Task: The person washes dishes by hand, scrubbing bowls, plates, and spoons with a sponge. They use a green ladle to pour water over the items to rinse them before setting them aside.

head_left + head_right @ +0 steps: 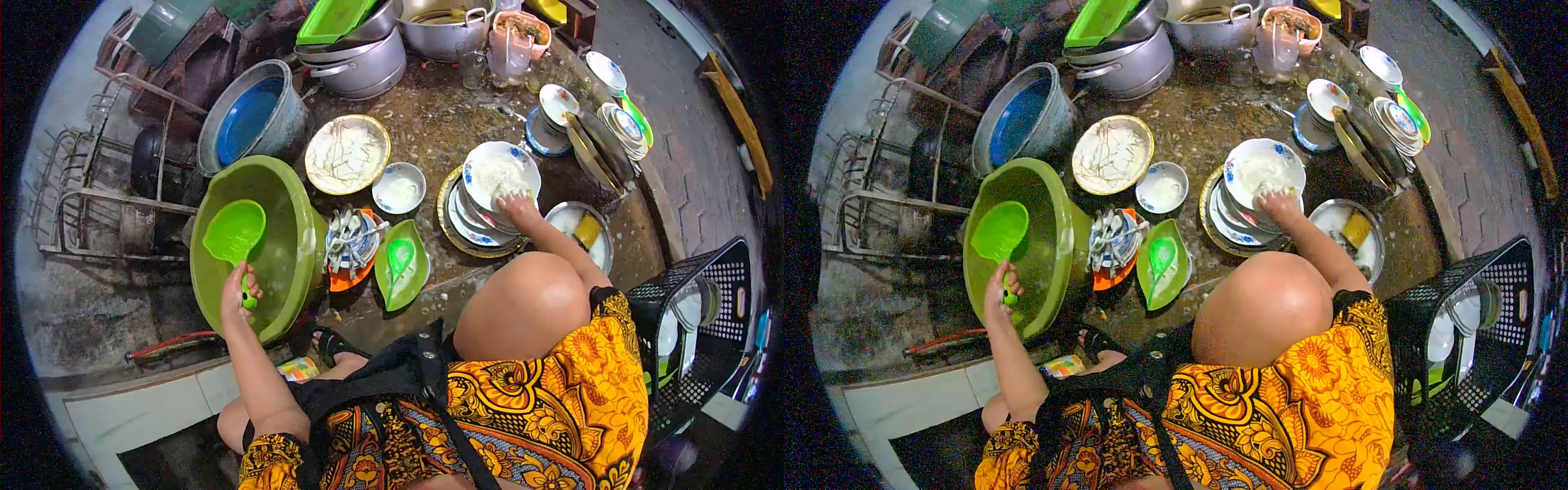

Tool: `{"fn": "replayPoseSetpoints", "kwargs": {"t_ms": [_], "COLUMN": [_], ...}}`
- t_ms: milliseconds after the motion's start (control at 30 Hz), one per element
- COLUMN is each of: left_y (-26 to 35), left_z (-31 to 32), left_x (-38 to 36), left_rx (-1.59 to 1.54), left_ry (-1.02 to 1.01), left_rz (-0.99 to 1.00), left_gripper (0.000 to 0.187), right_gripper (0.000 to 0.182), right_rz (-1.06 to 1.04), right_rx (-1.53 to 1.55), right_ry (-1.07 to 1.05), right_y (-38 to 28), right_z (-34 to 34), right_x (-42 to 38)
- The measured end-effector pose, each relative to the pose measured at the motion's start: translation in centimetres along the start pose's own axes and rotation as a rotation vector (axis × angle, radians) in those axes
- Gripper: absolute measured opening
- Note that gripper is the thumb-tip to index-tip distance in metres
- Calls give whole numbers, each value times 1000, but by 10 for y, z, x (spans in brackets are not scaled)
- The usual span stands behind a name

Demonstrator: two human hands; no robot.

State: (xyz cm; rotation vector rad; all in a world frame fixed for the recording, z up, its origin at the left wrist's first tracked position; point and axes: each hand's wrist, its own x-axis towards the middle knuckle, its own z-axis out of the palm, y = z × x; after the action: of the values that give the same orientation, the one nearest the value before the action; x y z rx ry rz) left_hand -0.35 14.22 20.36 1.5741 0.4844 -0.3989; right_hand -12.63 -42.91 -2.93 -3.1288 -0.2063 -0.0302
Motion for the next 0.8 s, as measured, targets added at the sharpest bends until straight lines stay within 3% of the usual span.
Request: {"fn": "replayPoseSetpoints", "kwargs": {"t_ms": [33,100,133,167,233,267,333,367,400,433,500,533,567,600,633,733,767,800], "left_y": [-7,-23,-35,-52,-78,-65,-40,-36,-38,-57,-73,-114,-119,-122,-120,-108,-135,-142], "left_z": [-9,-25,-40,-51,-61,-19,41,77,112,140,221,245,276,301,317,342,347,348], "left_x": [5,20,33,40,61,32,-1,-7,-9,-3,-24,14,15,12,9,9,29,32], "left_rx": [-4,276,380,380,1174,1224,1345,1190,1021,820,784,575,305,149,-6,24,10,3], "left_ry": [7,71,112,113,600,841,874,623,375,114,-146,-383,-506,-501,-496,-520,-504,-459], "left_rz": [4,-138,-210,-205,311,516,826,957,1064,895,624,463,-16,-180,-341,-422,-164,-140], "left_gripper": [25,31,37,37,40,37,32,32,32,30,30,37,47,49,52,47,43,43], "right_gripper": [21,18,30,30,19,19,23,27,21,21,21,21,18,23,27,21,17,20], "right_rz": [-8,-69,-50,-49,-102,-91,-47,-13,31,24,98,88,23,-42,-27,27,32,355], "right_rx": [0,-96,-109,-109,-7,71,159,251,405,407,535,535,587,635,456,795,871,1209], "right_ry": [4,-49,-115,-111,106,60,19,-20,7,-2,-35,-34,104,242,161,75,98,-294], "right_y": [-2,-5,-7,-8,-12,-18,-33,-40,-43,-49,-58,-64,-71,-77,-84,-105,-112,-116], "right_z": [3,-1,-1,3,12,5,-27,-33,-30,-32,-47,-52,-56,-58,-59,-50,-39,-74], "right_x": [1,3,5,5,7,8,13,14,19,20,29,31,29,28,32,24,22,23]}}
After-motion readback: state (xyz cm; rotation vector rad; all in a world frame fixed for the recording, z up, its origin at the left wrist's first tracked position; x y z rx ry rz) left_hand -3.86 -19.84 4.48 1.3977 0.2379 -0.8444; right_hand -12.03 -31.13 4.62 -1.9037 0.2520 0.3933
